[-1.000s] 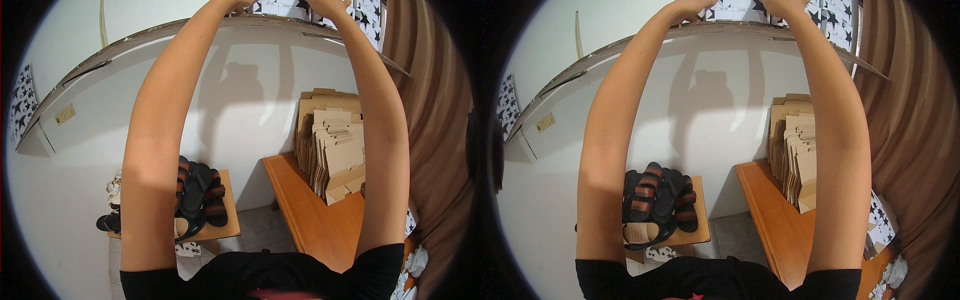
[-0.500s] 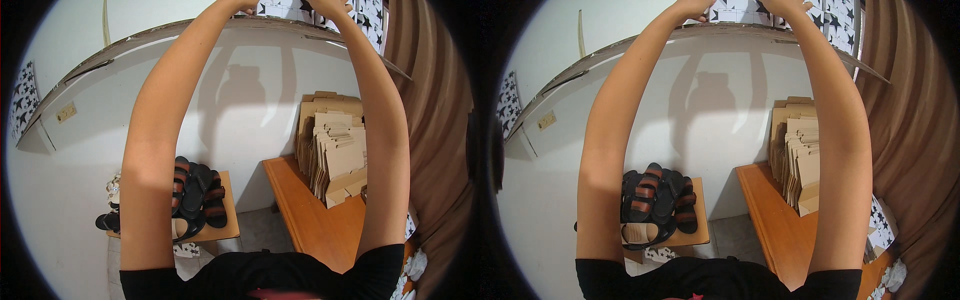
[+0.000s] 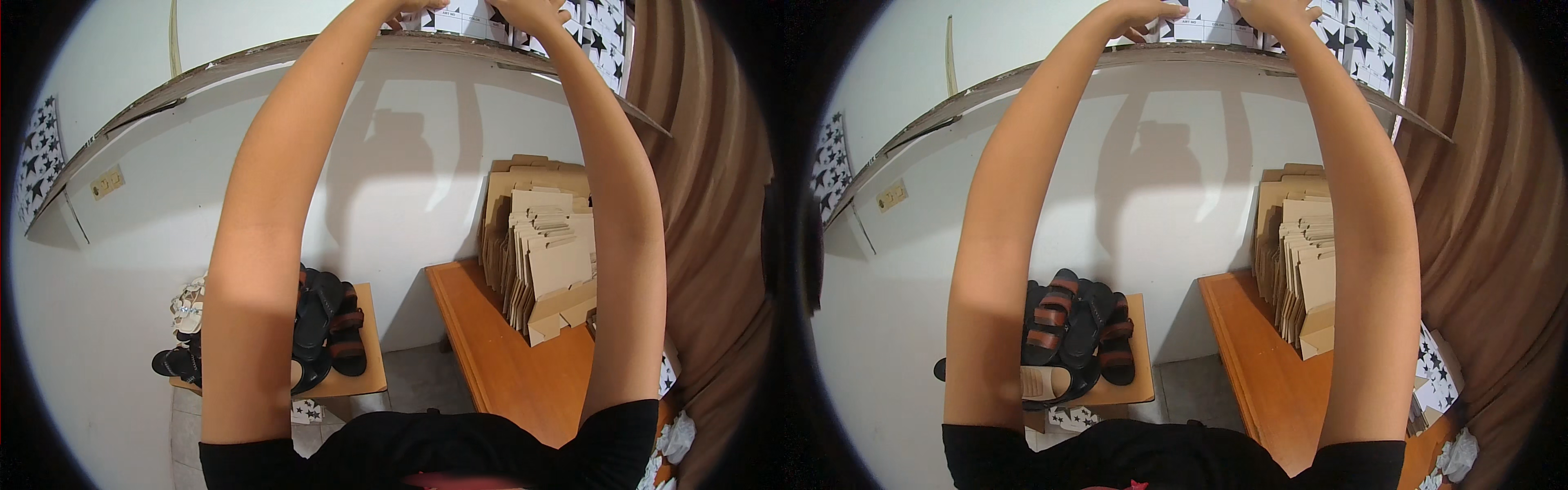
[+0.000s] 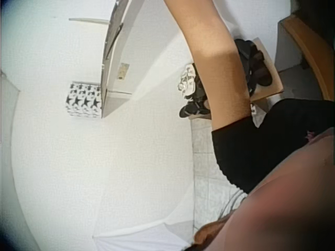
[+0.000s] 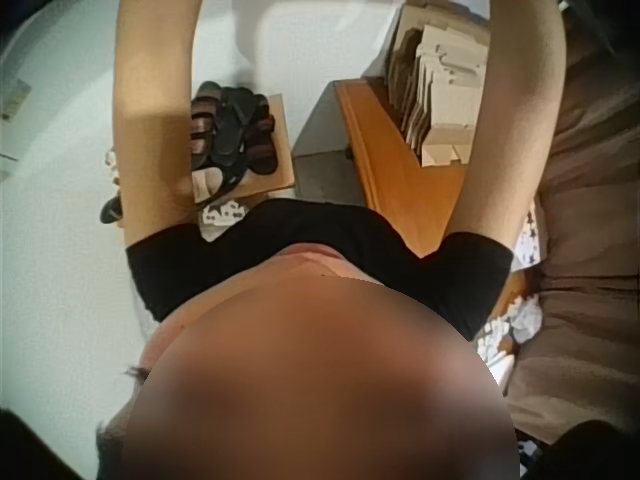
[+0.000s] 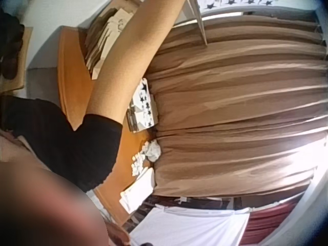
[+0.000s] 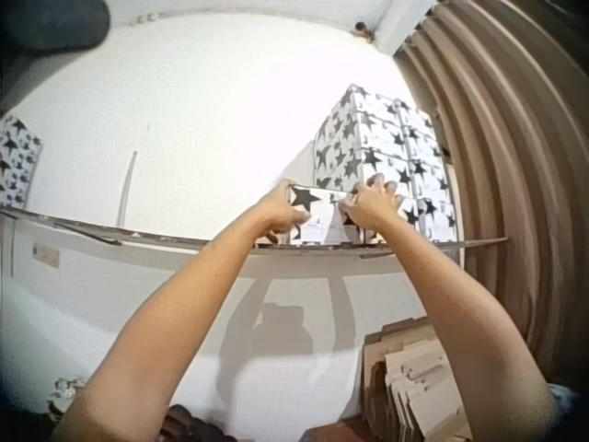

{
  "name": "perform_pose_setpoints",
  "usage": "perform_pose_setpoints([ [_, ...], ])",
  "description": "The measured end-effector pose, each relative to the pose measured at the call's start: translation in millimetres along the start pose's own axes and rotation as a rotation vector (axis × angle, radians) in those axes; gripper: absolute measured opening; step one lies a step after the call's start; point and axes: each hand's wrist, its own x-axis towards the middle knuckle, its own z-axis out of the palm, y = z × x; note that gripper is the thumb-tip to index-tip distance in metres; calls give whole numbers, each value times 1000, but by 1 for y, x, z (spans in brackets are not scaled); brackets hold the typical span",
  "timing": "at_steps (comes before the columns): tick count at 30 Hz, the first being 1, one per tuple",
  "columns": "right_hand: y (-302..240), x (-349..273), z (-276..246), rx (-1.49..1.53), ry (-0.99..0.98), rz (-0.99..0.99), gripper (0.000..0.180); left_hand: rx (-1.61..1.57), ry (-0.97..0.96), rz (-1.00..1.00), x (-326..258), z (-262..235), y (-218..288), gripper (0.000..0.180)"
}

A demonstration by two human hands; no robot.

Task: Packing sandals into star-patterned cardboard boxes and placing them on a shelf.

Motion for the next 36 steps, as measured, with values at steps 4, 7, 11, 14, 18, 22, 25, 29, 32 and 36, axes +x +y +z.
perform_pose_setpoints([
  [4, -9, -4, -2, 21, 8, -29, 53, -172, -79, -27, 5, -10, -16, 70],
  [7, -16, -8, -1, 22, 56, -79, 51, -163, -57, -67, 12, -19, -32, 78],
  [11, -13, 1, 7, 35, 54, -95, 50, -156, -83, -97, 15, -23, -46, 84],
  [14, -4, 17, 22, 361, -15, -133, 49, -159, -135, -65, 20, -19, -48, 85],
  [18, -4, 14, 29, 372, 85, -196, 50, -140, -47, -52, 18, -4, -39, 87],
  [22, -16, 8, 16, 386, 20, -70, 51, 22, 85, 26, 20, -1, -35, 89],
  [25, -12, 5, 2, 460, -103, 8, 50, 17, 70, 36, 12, 3, -19, 89],
  [29, 2, 19, 7, 393, -37, -46, 44, 10, 74, 37, 10, 8, -15, 87],
  [32, 1, 21, 5, 239, -17, -165, 39, 15, 95, 58, 13, 5, -21, 87],
  [36, 10, 23, 7, 264, -8, -131, 37, 59, 112, 39, 7, 10, -12, 84],
])
